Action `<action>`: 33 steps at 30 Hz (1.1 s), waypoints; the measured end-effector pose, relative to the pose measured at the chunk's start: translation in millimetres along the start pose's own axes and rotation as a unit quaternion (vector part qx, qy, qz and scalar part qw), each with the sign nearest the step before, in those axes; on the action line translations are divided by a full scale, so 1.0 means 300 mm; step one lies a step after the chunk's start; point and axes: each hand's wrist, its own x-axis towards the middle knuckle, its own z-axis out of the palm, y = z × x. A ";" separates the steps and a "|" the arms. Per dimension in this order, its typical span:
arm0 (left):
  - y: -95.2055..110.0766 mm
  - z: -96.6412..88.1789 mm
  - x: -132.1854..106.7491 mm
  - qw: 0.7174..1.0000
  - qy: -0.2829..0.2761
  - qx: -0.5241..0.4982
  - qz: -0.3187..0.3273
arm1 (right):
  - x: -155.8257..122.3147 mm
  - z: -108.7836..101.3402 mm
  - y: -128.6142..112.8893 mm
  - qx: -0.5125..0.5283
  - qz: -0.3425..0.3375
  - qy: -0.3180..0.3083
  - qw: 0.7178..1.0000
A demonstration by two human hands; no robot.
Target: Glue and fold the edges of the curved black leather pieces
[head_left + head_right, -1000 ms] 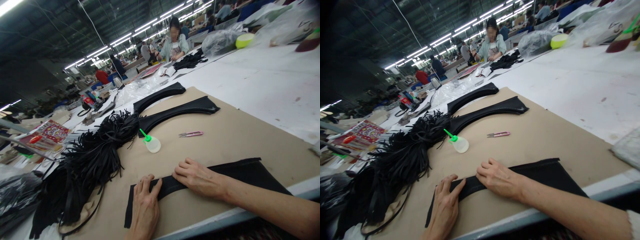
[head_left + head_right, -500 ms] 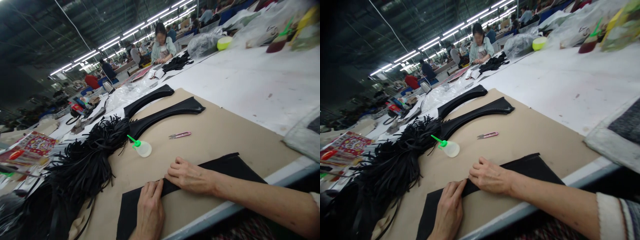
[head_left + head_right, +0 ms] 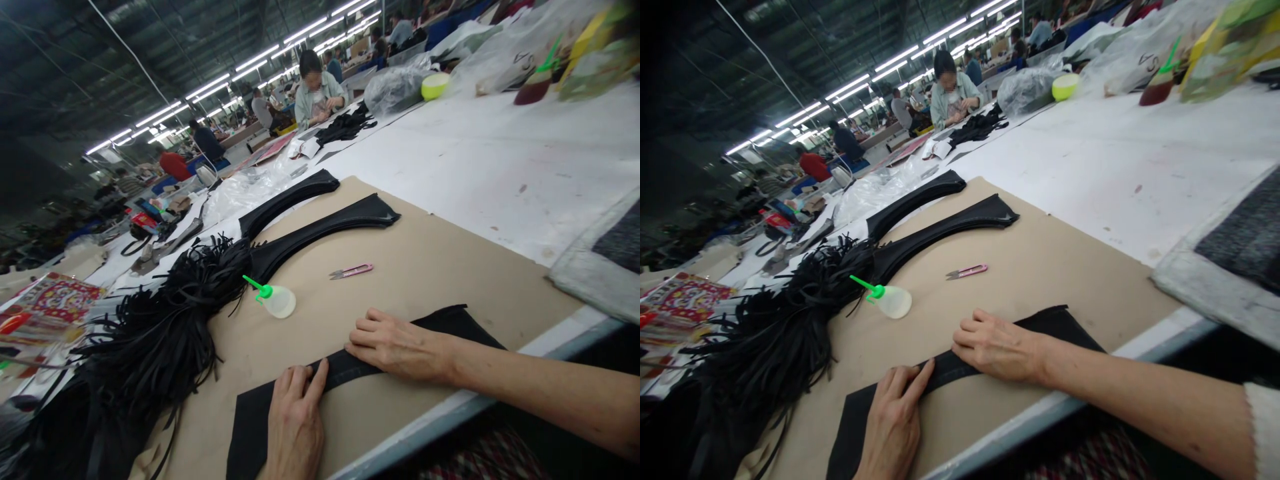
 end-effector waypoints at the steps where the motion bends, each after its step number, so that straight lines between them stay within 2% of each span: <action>1: -0.001 0.001 0.000 1.000 -0.001 0.002 -0.001 | 0.000 -0.002 -0.001 0.001 0.002 -0.002 1.000; 5: -0.003 -0.005 0.004 1.000 0.000 0.027 -0.012 | -0.003 -0.004 -0.007 0.003 0.007 -0.011 1.000; 9: 0.025 -0.010 0.035 0.998 0.021 0.016 -0.054 | -0.007 0.000 -0.009 -0.006 0.008 -0.007 1.000; 14: 0.099 0.033 0.088 0.995 0.046 -0.078 -0.052 | -0.006 0.000 -0.015 -0.030 0.008 0.009 0.999; 17: 0.127 0.061 0.095 0.995 0.036 -0.081 -0.052 | -0.006 -0.003 -0.015 -0.049 0.004 0.015 0.999; 27: 0.115 0.067 0.078 0.999 -0.011 -0.032 -0.016 | -0.094 -0.022 0.034 -0.041 0.008 0.028 0.999; 33: 0.111 0.069 0.091 1.000 -0.005 0.008 0.017 | -0.130 -0.040 0.042 -0.031 0.014 0.015 0.999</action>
